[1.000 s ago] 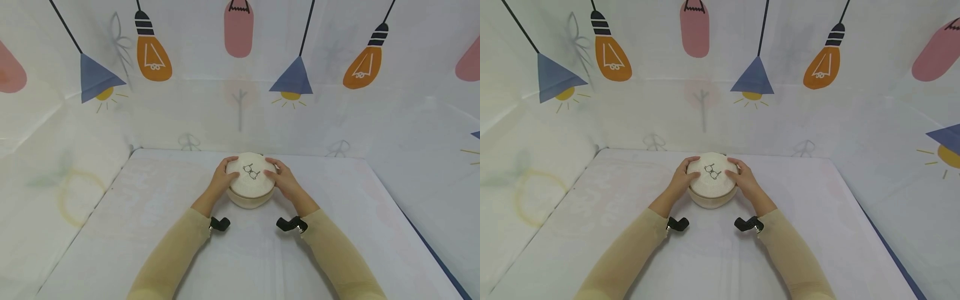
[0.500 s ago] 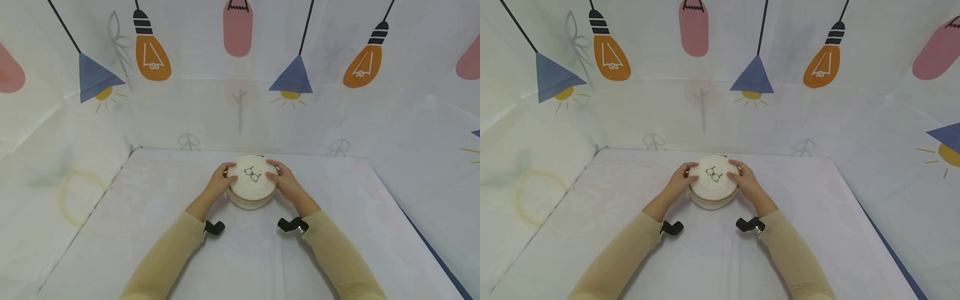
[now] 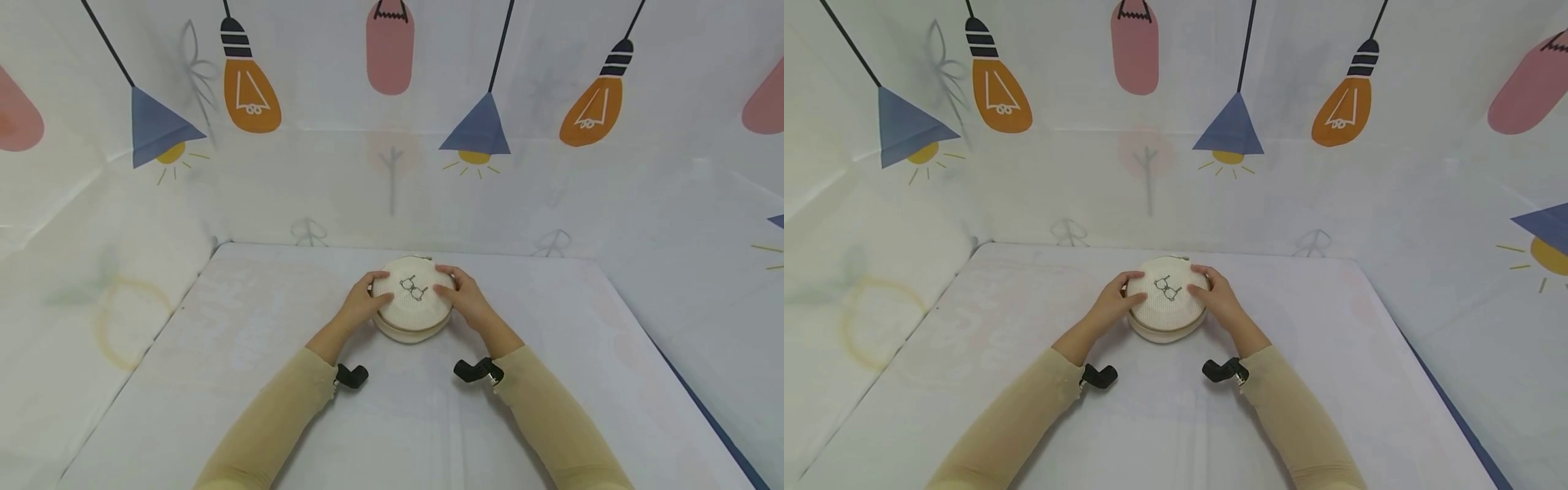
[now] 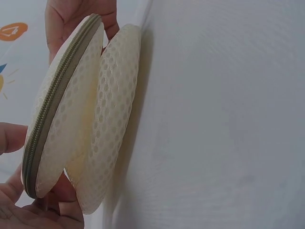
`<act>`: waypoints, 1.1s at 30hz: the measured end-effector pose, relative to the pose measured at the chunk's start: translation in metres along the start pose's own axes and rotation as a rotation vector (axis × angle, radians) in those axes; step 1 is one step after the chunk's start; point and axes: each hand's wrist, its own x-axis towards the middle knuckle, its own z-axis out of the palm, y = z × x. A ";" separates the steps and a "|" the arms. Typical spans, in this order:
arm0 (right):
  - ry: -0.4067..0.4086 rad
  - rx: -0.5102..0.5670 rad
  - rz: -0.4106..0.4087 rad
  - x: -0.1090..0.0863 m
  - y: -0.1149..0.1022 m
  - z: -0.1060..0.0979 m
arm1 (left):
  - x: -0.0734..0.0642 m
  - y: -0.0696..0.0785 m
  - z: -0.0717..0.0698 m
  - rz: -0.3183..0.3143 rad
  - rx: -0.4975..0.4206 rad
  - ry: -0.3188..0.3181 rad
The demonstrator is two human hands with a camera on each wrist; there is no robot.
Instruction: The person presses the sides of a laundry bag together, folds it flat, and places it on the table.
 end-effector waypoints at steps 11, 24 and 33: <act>0.003 -0.271 -0.027 -0.007 -0.002 -0.001 | -0.003 -0.002 0.002 0.078 0.119 0.003; -0.022 -0.647 -0.262 -0.013 -0.005 -0.006 | -0.009 0.004 0.004 0.251 0.482 0.055; -0.119 -0.758 -0.402 -0.015 -0.008 -0.008 | -0.010 0.005 0.004 0.306 0.713 -0.015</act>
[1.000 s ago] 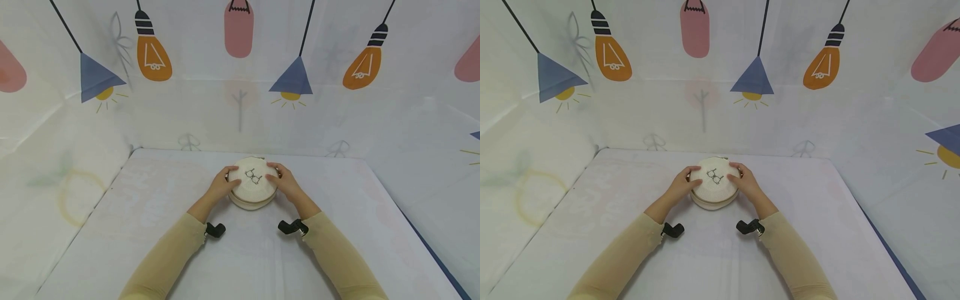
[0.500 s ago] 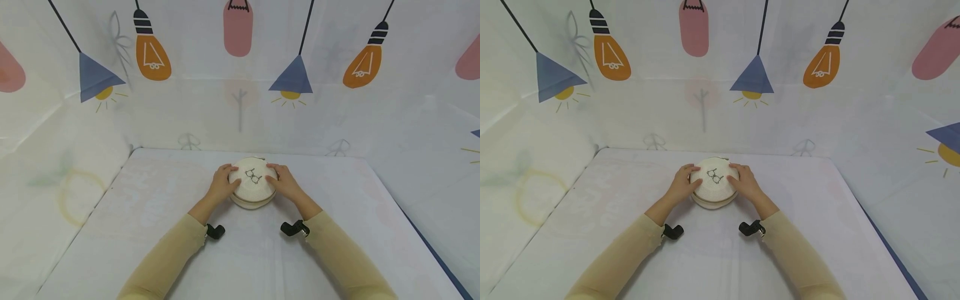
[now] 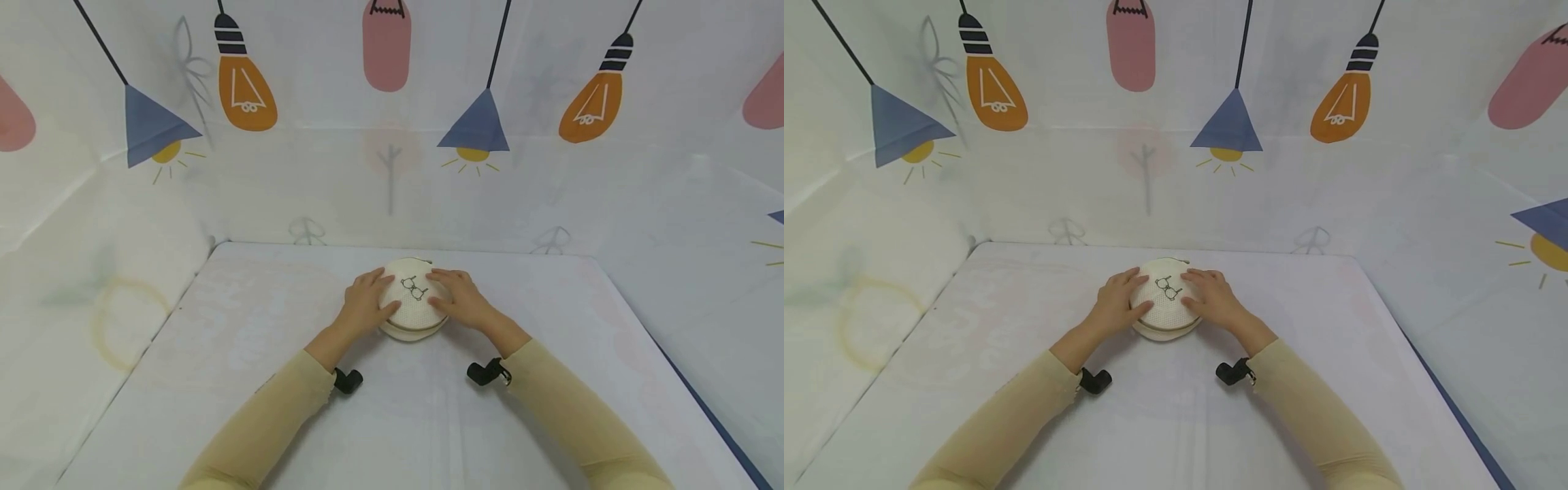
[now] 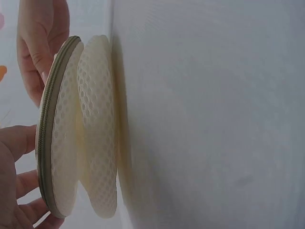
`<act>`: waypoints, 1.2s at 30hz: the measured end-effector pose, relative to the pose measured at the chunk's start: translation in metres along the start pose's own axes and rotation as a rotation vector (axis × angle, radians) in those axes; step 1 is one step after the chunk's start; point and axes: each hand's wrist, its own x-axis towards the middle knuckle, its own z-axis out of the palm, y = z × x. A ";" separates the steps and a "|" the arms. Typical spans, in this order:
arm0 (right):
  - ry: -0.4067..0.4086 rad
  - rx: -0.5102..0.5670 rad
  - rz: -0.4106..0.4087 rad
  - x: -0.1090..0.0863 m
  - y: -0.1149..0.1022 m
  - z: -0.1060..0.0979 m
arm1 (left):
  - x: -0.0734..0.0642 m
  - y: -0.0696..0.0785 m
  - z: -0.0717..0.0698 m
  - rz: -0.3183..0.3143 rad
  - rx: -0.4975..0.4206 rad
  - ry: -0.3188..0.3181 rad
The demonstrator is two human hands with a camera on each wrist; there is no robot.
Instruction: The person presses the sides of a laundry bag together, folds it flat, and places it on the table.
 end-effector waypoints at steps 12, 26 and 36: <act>-0.058 -0.094 0.035 -0.004 -0.001 0.000 | -0.002 0.002 -0.006 0.047 0.093 -0.178; -0.159 -0.143 0.074 -0.005 0.007 0.005 | 0.002 -0.007 -0.017 0.052 0.109 -0.314; -0.213 -0.155 0.072 -0.005 0.005 0.005 | -0.001 0.000 -0.022 0.024 0.160 -0.323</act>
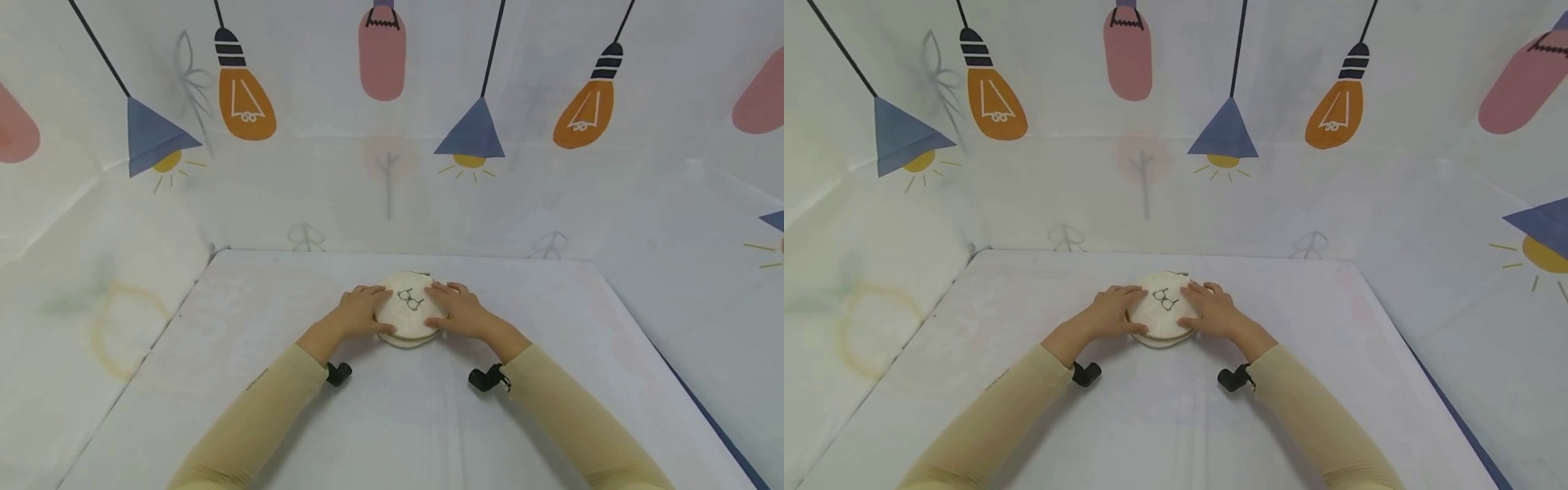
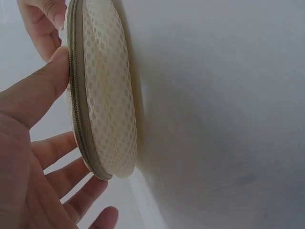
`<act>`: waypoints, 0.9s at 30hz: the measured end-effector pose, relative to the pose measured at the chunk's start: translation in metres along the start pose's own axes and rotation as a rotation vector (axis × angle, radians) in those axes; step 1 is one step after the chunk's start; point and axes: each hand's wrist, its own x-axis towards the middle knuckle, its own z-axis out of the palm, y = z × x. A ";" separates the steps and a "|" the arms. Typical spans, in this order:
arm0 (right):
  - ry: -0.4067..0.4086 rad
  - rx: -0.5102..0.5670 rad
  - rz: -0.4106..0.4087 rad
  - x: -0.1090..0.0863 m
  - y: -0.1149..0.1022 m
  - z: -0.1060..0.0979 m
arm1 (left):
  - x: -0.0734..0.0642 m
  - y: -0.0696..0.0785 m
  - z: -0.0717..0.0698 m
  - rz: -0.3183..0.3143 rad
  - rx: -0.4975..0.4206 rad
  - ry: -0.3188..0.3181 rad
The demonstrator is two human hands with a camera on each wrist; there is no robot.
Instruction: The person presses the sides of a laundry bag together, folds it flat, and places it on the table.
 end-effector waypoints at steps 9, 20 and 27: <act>0.000 -0.044 -0.002 0.001 0.000 0.005 | 0.001 0.001 0.004 -0.004 0.027 -0.010; -0.003 -0.037 -0.011 -0.001 -0.002 0.004 | 0.001 0.003 0.005 -0.015 0.082 -0.060; -0.008 -0.025 -0.019 0.001 0.000 0.007 | -0.001 0.003 0.003 -0.003 0.098 -0.063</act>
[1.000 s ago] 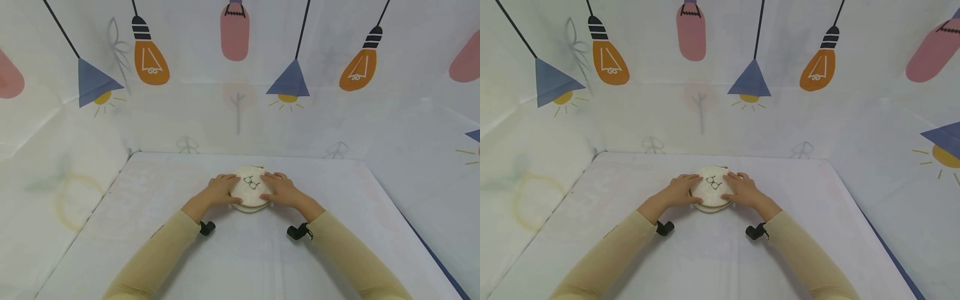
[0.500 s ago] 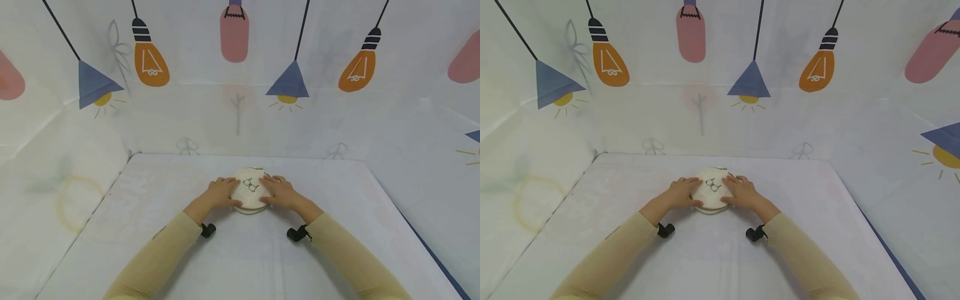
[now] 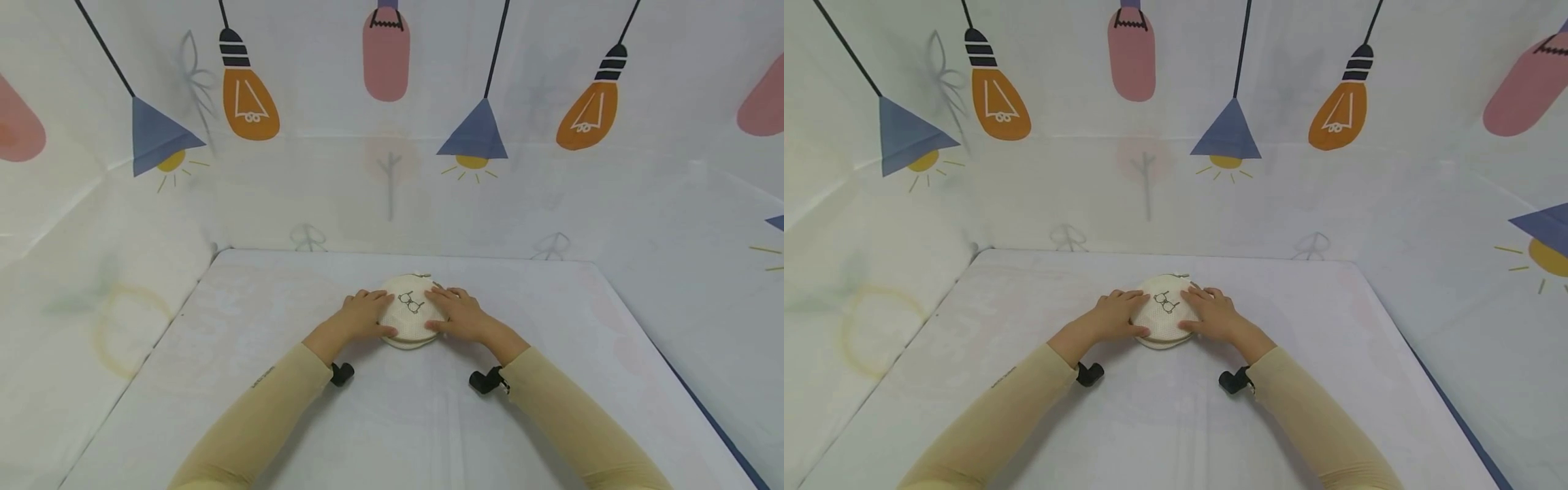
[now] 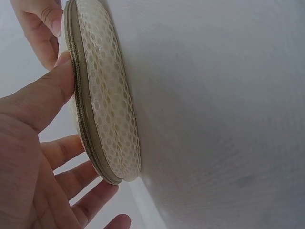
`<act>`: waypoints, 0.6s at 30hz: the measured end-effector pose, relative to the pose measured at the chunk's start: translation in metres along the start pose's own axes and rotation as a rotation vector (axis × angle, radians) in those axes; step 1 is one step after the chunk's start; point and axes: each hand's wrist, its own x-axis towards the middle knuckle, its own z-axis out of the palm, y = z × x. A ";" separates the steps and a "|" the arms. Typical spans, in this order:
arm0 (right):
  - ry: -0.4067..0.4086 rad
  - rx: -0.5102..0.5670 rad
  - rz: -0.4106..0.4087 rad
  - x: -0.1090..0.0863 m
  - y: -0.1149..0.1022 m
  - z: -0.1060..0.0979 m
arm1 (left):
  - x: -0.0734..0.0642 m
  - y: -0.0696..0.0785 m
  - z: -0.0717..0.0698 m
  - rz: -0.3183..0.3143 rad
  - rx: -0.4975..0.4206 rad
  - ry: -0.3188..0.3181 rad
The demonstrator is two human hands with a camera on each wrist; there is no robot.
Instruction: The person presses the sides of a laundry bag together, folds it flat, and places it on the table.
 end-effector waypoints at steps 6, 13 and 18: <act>-0.013 0.021 0.007 0.000 0.000 0.001 | -0.002 0.001 -0.002 0.001 -0.014 -0.004; -0.013 0.020 0.003 0.000 -0.002 0.000 | 0.001 -0.003 0.003 0.002 -0.011 0.015; -0.016 0.031 0.012 -0.002 -0.003 -0.002 | 0.002 -0.004 0.004 0.009 -0.012 0.013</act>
